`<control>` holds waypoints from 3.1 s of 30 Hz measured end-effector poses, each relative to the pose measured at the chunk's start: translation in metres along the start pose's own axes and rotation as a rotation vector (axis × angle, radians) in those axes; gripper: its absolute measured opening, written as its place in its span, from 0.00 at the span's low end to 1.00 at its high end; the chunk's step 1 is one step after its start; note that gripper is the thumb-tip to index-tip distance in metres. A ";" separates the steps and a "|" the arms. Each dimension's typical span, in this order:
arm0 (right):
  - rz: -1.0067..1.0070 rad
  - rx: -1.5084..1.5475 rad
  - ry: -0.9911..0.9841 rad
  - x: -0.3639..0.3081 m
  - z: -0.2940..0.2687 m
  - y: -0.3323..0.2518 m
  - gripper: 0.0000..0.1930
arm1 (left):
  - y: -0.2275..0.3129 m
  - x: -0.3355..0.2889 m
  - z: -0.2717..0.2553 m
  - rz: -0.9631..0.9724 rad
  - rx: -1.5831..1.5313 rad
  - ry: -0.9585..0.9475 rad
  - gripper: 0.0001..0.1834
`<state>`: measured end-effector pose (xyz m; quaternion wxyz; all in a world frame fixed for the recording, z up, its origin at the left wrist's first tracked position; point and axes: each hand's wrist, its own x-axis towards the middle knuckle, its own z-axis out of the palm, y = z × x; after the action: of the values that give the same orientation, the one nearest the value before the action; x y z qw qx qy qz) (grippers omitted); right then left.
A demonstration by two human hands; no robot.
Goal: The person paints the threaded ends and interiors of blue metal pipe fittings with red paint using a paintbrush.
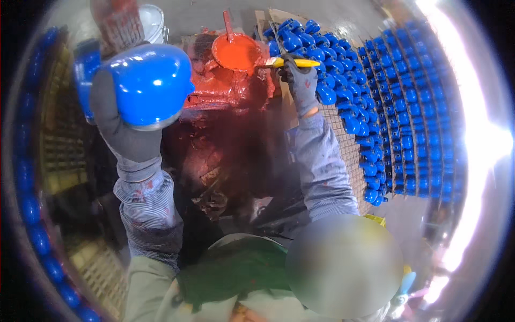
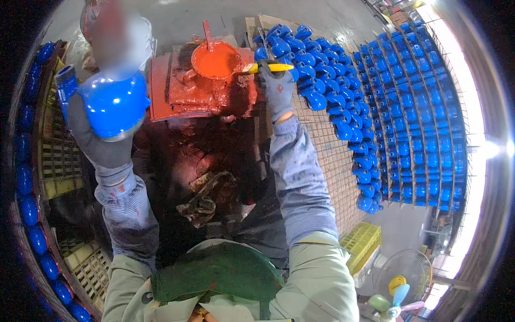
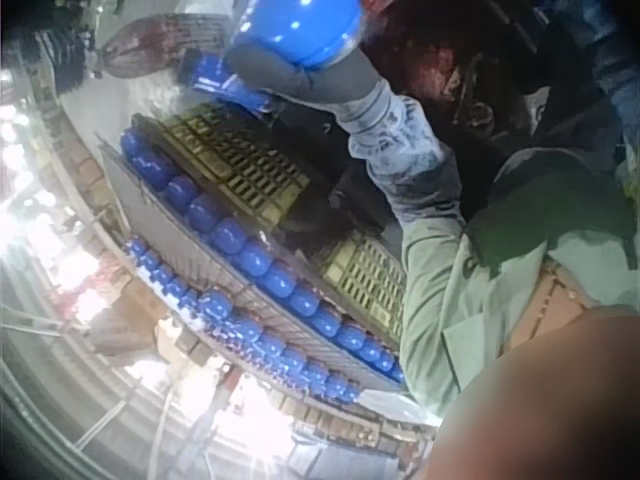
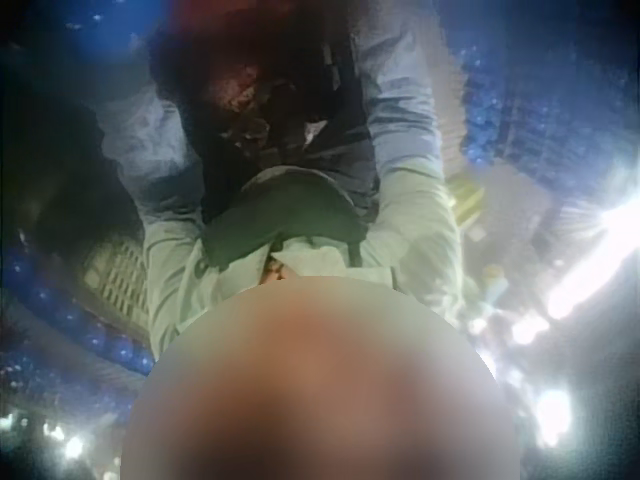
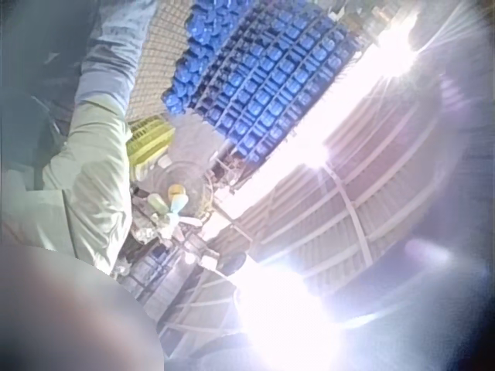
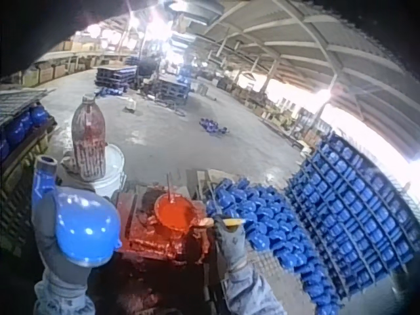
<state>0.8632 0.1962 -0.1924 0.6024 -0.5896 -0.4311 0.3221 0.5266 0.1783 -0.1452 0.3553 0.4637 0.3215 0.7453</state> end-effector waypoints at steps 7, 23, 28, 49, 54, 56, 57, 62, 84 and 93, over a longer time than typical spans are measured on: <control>0.112 0.290 0.028 -0.050 0.002 -0.047 0.13 | 0.005 -0.032 0.010 -0.423 -0.246 -0.340 0.18; -0.269 0.365 0.126 -0.123 -0.012 -0.139 0.07 | 0.013 -0.046 0.073 0.339 0.701 -0.858 0.32; -0.343 0.407 0.098 -0.119 -0.007 -0.131 0.06 | 0.018 -0.043 0.074 0.343 0.781 -0.912 0.37; -0.879 -0.155 0.011 -0.097 0.010 -0.106 0.08 | -0.001 -0.067 0.068 -0.784 0.088 -0.721 0.19; -0.692 0.061 -0.039 -0.092 0.013 -0.095 0.12 | 0.006 -0.072 0.083 -1.380 -1.115 -0.427 0.37; -0.615 0.234 -0.001 -0.088 0.017 -0.084 0.14 | 0.014 -0.073 0.087 -1.519 -1.206 -0.374 0.45; -0.615 0.252 0.019 -0.087 0.014 -0.080 0.14 | 0.019 -0.074 0.087 -1.537 -1.279 -0.423 0.44; -0.263 0.608 -0.118 -0.071 0.008 -0.055 0.17 | 0.027 -0.076 0.094 -1.661 -1.562 -0.716 0.40; -0.523 0.506 -0.154 -0.060 -0.017 -0.088 0.11 | 0.003 -0.094 0.078 -1.615 -1.440 -0.734 0.46; -0.394 0.666 -0.077 -0.056 -0.008 -0.078 0.12 | 0.023 -0.070 0.073 -1.399 -1.106 -0.477 0.34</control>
<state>0.8374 0.1352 -0.1228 0.7945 -0.2550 -0.4301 0.3447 0.6109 0.1191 -0.1326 0.9526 0.0693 0.0449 0.2929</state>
